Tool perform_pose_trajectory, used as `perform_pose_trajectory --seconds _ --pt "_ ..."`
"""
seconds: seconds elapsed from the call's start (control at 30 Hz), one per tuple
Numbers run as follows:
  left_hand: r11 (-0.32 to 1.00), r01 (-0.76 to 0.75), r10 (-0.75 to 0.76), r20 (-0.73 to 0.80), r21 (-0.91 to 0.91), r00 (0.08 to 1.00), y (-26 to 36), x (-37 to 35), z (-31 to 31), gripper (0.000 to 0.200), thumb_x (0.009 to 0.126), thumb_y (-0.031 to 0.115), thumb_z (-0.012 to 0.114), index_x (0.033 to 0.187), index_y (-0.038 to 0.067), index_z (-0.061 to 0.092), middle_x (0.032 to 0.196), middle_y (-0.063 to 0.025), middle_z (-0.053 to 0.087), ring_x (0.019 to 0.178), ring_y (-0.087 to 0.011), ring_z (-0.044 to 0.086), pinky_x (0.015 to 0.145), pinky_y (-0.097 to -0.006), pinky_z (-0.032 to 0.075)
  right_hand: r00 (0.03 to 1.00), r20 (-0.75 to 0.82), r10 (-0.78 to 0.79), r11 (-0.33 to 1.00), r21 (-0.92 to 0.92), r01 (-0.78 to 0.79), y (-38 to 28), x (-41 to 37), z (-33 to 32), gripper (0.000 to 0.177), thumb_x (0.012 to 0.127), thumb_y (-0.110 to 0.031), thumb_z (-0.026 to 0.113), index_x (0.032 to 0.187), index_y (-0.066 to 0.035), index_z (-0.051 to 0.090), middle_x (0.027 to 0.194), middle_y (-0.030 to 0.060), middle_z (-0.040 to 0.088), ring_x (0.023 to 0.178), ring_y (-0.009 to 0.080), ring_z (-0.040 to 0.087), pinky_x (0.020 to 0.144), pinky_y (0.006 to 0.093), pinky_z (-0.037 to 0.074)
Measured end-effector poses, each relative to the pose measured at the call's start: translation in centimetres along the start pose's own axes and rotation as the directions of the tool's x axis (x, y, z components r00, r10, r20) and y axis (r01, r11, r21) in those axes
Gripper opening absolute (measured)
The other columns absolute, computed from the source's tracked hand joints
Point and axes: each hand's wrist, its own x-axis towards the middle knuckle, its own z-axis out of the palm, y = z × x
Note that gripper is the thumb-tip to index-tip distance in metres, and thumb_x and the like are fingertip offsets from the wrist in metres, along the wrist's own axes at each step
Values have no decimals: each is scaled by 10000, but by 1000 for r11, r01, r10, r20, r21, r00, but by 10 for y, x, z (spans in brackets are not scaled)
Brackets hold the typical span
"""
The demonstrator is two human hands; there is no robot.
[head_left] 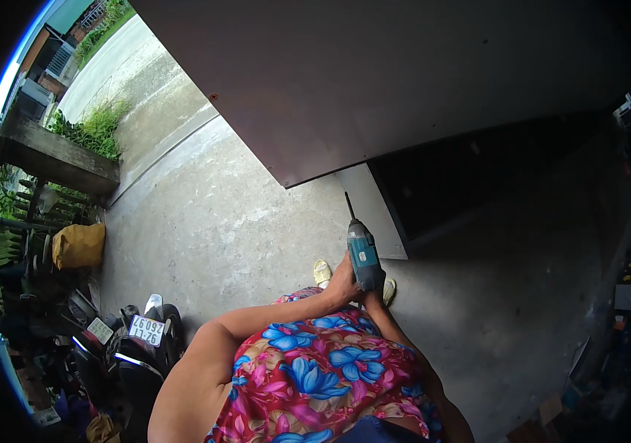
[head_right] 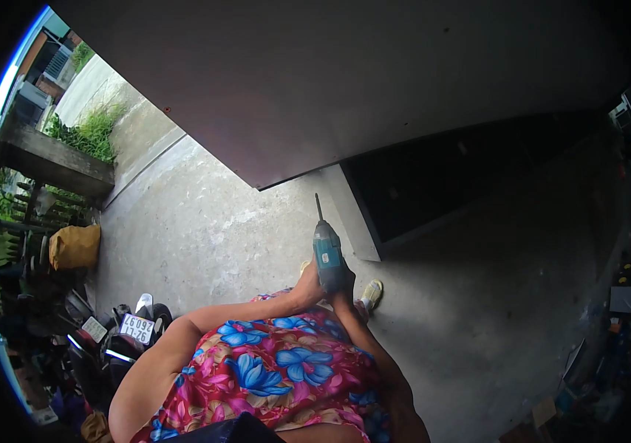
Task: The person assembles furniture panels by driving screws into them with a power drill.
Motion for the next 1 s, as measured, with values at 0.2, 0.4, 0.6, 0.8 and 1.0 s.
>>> perform_pose_trajectory --seconds 0.2,0.4,0.6,0.8,1.0 --pt "997 -77 75 -58 -23 995 -6 -5 1 631 776 217 675 1264 8 334 1147 -246 499 1075 -394 511 938 -414 402 999 49 -16 1000 -17 16 1 7 0 313 754 -223 674 1011 -69 585 907 149 621 866 315 616 717 396 502" --pt "971 -233 238 -104 62 966 -10 -10 -9 349 790 161 638 1079 29 494 1017 -174 542 943 -329 546 848 -391 434 985 -87 -150 976 147 162 -26 32 -4 229 753 -196 677 905 -51 585 772 137 607 716 303 624 620 379 497" --pt "908 -342 392 -200 244 898 14 -26 -34 213 800 159 630 959 45 547 873 -108 565 827 -262 570 737 -366 461 995 52 -86 877 479 51 -49 39 0 333 815 -217 609 1088 -29 581 970 120 631 885 247 620 777 342 493" --pt "941 -322 337 -317 100 887 23 -35 -54 276 780 231 708 935 52 567 857 -107 564 782 -261 580 689 -371 473 966 -8 -259 877 417 239 -80 62 0 318 776 -135 640 1063 -13 578 944 112 627 837 248 631 717 342 490" --pt "943 -331 306 -345 -14 887 27 -33 -65 366 774 288 723 991 45 557 887 -119 560 810 -278 576 717 -378 476 906 -75 -417 874 238 423 -96 73 0 297 731 -110 673 1003 -24 589 874 110 615 768 282 628 660 363 492"
